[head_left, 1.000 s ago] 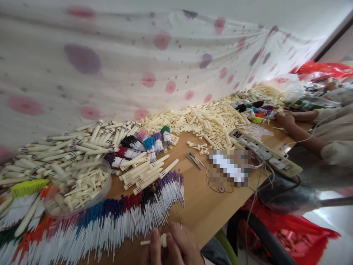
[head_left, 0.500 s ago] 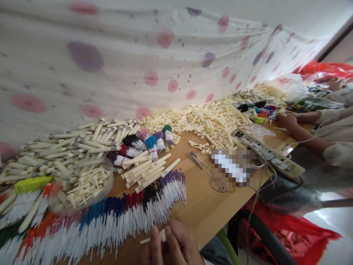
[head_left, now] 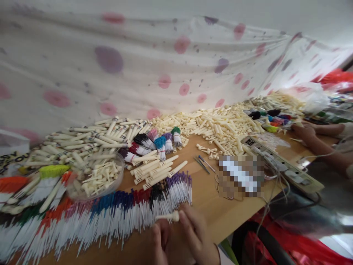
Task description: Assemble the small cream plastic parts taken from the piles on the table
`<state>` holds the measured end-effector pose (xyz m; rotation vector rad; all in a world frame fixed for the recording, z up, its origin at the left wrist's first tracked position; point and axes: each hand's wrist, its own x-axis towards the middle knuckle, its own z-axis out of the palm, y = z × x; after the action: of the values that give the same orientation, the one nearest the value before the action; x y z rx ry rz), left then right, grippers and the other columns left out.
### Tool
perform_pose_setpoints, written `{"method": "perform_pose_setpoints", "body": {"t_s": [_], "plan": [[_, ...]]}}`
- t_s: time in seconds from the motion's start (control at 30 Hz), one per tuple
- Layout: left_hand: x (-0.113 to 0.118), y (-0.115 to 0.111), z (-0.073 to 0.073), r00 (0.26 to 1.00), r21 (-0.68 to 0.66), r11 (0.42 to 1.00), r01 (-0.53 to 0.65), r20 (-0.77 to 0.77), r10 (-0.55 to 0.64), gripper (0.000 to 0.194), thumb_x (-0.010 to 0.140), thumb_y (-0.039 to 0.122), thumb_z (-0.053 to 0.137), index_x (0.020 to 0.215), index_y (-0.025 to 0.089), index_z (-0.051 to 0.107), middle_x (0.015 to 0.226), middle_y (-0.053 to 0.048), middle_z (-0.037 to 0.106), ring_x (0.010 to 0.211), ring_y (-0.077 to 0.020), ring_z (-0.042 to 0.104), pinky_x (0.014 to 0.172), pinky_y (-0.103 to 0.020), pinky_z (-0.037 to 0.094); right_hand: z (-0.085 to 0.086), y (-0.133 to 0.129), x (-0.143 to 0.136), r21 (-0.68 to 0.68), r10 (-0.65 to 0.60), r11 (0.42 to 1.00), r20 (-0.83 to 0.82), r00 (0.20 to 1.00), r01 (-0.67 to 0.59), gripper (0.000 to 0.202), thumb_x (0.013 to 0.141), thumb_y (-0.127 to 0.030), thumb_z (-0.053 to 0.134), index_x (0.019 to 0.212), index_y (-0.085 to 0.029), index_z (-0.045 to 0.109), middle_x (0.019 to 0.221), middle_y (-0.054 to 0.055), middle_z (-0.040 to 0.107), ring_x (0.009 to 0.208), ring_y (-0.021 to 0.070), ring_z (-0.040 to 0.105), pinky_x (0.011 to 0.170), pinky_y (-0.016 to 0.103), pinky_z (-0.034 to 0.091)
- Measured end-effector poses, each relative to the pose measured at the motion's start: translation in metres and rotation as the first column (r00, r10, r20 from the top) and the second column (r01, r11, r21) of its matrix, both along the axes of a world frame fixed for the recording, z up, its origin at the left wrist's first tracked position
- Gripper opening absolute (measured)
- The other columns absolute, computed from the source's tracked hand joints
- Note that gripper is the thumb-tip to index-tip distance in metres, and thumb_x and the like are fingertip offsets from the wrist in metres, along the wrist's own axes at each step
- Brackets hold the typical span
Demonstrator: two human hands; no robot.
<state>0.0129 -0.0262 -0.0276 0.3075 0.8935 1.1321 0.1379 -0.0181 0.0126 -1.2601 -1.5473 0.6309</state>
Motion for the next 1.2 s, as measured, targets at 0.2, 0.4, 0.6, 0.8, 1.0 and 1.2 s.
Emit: {"method": "perform_pose_setpoints", "body": {"t_s": [0.2,0.4,0.6,0.8,1.0,1.2], "plan": [[0.003,0.014,0.006,0.992,-0.055,0.998,-0.020,0.122,0.027,0.047,0.057,0.055,0.085,0.062,0.017,0.059,0.046,0.010,0.038,0.036,-0.0016,0.024,0.036,-0.015,0.021,0.074,0.068,-0.022,0.248,0.087,0.960,0.184,0.979,-0.132,0.018,0.098,-0.022,0.045,0.083,-0.020,0.053,0.072,0.000,0.057,0.065,0.0140,0.053,0.060,0.024,0.038],[0.005,0.023,0.016,0.985,-0.059,0.997,0.049,0.168,-0.039,0.050,0.049,0.046,0.090,0.079,0.020,0.058,0.051,0.013,0.043,0.033,0.0004,0.019,0.032,-0.013,0.012,0.096,0.117,-0.067,0.056,0.138,0.978,0.553,0.822,-0.202,0.016,0.098,-0.031,0.052,0.101,-0.017,0.059,0.081,0.004,0.068,0.070,0.0181,0.062,0.061,0.026,0.035],[0.007,0.022,0.010,0.978,-0.105,0.982,0.156,0.155,-0.139,0.061,0.048,0.055,0.091,0.085,0.020,0.056,0.055,0.014,0.043,0.034,0.0017,0.018,0.032,-0.011,0.010,0.065,0.083,-0.014,-0.153,0.190,0.981,0.635,0.748,-0.120,0.019,0.096,-0.023,0.054,0.080,-0.018,0.062,0.070,0.004,0.067,0.065,0.0178,0.061,0.058,0.026,0.032],[0.003,0.018,-0.005,0.956,-0.013,0.975,0.220,0.202,-0.213,0.050,0.064,0.055,0.084,0.092,0.022,0.060,0.057,0.013,0.046,0.033,0.0018,0.014,0.031,-0.011,0.013,0.048,0.063,0.040,-0.217,0.195,0.974,0.637,0.746,-0.069,0.020,0.095,-0.020,0.053,0.080,-0.018,0.066,0.070,0.004,0.069,0.064,0.0175,0.062,0.058,0.026,0.035],[-0.001,0.020,-0.017,0.862,0.113,0.927,0.357,0.342,-0.373,0.044,0.076,0.062,0.068,0.071,0.020,0.058,0.042,0.012,0.030,0.033,-0.0022,0.011,0.031,-0.013,0.021,0.060,0.105,0.117,-0.166,-0.028,0.955,0.776,0.631,0.246,0.016,0.092,-0.025,0.060,0.081,-0.017,0.069,0.072,0.003,0.071,0.065,0.0157,0.062,0.059,0.024,0.037],[-0.002,0.019,-0.015,0.841,0.102,0.938,0.330,0.420,-0.342,0.047,0.077,0.060,0.069,0.064,0.019,0.052,0.045,0.011,0.020,0.036,-0.0030,0.011,0.034,-0.012,0.022,0.086,0.164,0.203,-0.065,-0.233,0.830,0.862,0.450,0.554,0.022,0.093,-0.022,0.054,0.085,-0.009,0.070,0.082,0.012,0.071,0.079,0.0218,0.065,0.067,0.030,0.044]]}}
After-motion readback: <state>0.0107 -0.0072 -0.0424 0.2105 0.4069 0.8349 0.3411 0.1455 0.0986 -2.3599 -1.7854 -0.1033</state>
